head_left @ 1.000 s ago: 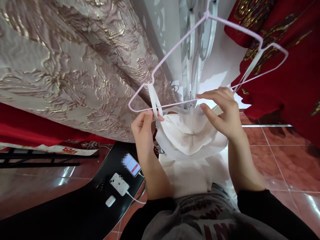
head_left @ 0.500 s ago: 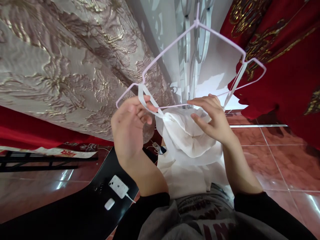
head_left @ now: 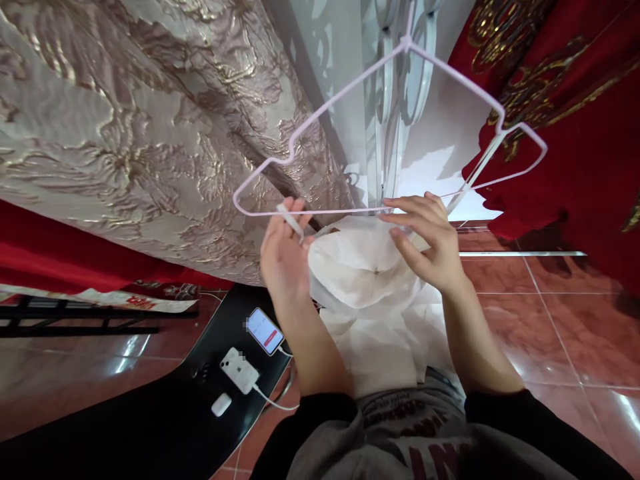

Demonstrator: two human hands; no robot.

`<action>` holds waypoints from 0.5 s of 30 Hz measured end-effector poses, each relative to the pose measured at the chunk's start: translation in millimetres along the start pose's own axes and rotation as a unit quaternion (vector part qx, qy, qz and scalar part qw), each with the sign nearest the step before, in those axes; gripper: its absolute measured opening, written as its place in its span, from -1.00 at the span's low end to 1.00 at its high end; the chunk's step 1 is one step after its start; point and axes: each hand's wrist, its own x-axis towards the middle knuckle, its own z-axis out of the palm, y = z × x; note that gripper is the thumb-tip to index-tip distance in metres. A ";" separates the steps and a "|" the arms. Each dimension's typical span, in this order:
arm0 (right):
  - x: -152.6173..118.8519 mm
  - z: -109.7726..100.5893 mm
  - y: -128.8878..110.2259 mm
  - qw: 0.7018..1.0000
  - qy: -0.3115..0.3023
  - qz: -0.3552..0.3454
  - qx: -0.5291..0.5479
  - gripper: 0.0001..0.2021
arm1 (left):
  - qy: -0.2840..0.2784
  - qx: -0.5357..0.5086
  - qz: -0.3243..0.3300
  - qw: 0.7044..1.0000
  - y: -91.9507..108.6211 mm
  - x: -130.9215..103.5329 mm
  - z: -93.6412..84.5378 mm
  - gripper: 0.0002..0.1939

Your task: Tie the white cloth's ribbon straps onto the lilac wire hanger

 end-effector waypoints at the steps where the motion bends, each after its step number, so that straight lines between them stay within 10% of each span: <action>1: -1.1 2.5 -1.2 1.000 0.006 0.006 0.015 -0.75 | -0.008 -0.012 0.005 1.000 -1.3 -3.3 9.8 -0.71; 7: 8.2 -13.7 15.2 0.911 0.379 0.076 0.144 -0.52 | -0.048 -0.084 0.039 0.995 -1.6 -16.0 43.6 -0.74; 12: 21.7 -51.8 16.4 0.920 0.244 0.243 0.190 -0.73 | -0.017 -0.039 0.063 0.997 -2.3 -15.2 42.0 -0.69; 15: 23.7 -58.4 8.0 0.918 0.272 0.251 0.142 -0.91 | -0.017 -0.030 0.058 0.998 -3.8 -15.5 42.7 -0.69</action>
